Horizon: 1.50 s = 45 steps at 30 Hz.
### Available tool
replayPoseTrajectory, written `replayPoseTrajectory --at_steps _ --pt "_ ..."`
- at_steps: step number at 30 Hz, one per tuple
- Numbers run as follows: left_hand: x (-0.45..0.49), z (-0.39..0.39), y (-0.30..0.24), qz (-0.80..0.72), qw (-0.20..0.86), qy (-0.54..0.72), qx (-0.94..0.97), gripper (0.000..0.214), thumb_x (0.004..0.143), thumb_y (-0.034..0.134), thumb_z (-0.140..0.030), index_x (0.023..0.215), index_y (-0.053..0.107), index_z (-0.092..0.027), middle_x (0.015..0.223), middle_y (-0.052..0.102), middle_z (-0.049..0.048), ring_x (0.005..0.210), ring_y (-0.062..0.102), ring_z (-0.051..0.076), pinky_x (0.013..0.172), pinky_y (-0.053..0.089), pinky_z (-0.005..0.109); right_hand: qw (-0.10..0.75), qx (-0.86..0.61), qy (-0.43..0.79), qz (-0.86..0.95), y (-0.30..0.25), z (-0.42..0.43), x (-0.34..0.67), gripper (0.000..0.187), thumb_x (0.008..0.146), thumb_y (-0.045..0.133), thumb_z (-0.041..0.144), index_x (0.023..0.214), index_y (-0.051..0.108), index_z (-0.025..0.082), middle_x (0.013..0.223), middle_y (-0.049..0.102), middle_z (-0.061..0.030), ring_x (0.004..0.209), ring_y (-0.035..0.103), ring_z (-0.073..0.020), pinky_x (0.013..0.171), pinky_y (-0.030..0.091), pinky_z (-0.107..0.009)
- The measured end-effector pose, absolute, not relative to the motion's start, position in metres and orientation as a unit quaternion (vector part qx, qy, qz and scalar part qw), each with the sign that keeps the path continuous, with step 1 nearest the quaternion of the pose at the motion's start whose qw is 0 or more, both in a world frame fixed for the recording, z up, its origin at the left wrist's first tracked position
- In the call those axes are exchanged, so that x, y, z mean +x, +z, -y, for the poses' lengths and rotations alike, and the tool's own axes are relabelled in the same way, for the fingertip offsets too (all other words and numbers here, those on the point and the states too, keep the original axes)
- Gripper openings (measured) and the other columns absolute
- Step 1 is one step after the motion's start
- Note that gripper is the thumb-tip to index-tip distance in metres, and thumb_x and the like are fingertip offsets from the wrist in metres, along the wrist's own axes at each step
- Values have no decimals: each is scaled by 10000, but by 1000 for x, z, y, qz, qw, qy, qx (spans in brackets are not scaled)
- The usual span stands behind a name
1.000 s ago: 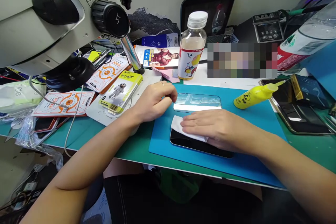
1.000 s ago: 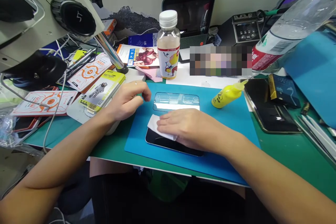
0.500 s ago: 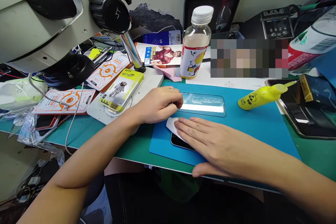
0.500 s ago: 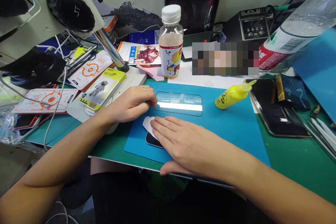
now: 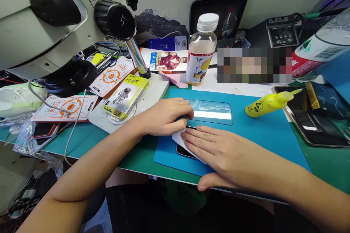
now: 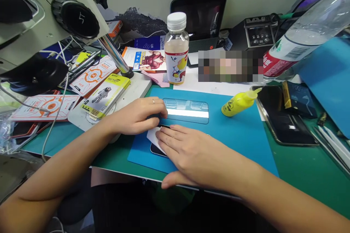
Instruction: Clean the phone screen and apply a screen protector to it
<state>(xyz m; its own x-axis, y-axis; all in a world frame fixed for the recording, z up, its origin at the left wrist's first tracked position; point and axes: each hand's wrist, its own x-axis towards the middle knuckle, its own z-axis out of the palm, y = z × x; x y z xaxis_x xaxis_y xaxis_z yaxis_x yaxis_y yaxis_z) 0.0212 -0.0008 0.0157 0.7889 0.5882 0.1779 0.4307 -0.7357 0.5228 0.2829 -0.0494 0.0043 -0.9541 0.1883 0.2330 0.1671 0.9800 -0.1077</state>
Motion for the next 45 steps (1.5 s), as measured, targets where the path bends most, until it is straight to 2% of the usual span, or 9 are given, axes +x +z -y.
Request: replayPoseTrajectory --at_steps 2,5,8,12,25,28,33,40,45 --pt "22 4 16 -247 274 157 916 303 977 617 -349 1209 678 -165 1147 734 116 1090 686 290 967 542 401 134 -82 54 986 5 48 285 851 1044 531 697 1479 640 -26 1510 693 -232 1434 661 -357 1243 518 -481" --pt "25 10 17 -201 315 132 918 737 887 824 -503 1489 568 -163 1362 685 170 1239 660 341 1080 541 462 153 -81 69 982 4 47 285 726 1058 574 630 1435 684 19 1433 763 -181 1363 717 -312 1228 532 -451" --pt "28 17 19 -208 281 89 933 931 825 909 -457 1594 486 -145 1410 648 204 1252 639 371 1069 549 499 165 -98 65 979 1 45 284 477 1115 579 391 1448 682 66 1413 787 -117 1324 741 -254 1207 552 -411" --pt "31 23 21 -236 251 57 937 901 824 891 -340 1592 472 -126 1354 660 200 1221 648 359 1017 570 461 171 -99 54 979 0 44 284 405 1121 556 275 1453 685 83 1428 779 -108 1322 742 -228 1193 574 -400" --pt "39 21 7 -311 224 85 920 832 795 831 -411 1497 499 -111 1272 648 185 1224 605 380 1041 571 515 217 -111 -58 968 1 33 283 311 1059 532 41 1223 796 67 1230 851 -144 1141 818 -235 1111 643 -409" --pt "39 19 7 -318 220 86 918 816 789 838 -396 1479 515 -102 1243 631 176 1206 606 371 1019 580 502 210 -129 -54 968 -4 38 280 310 1085 565 156 1291 770 49 1287 833 -159 1185 803 -265 1131 628 -435" --pt "36 16 9 -299 244 88 918 755 801 821 -340 1461 525 -122 1209 612 143 1182 601 339 1016 577 476 134 -145 -5 980 -7 43 274 650 1101 559 468 1534 594 -15 1561 662 -236 1449 644 -378 1205 556 -546" --pt "35 14 10 -289 257 93 917 789 790 825 -289 1490 512 -100 1215 599 140 1192 588 329 1022 575 464 89 -120 66 987 7 44 284 710 1076 581 548 1570 579 38 1591 650 -209 1531 567 -341 1362 322 -533" --pt "34 15 12 -291 262 88 916 795 835 834 -322 1522 489 -118 1223 606 136 1206 588 328 1019 577 466 138 -158 9 978 5 43 287 685 1084 554 587 1474 665 35 1449 752 -208 1401 678 -327 1294 420 -493"
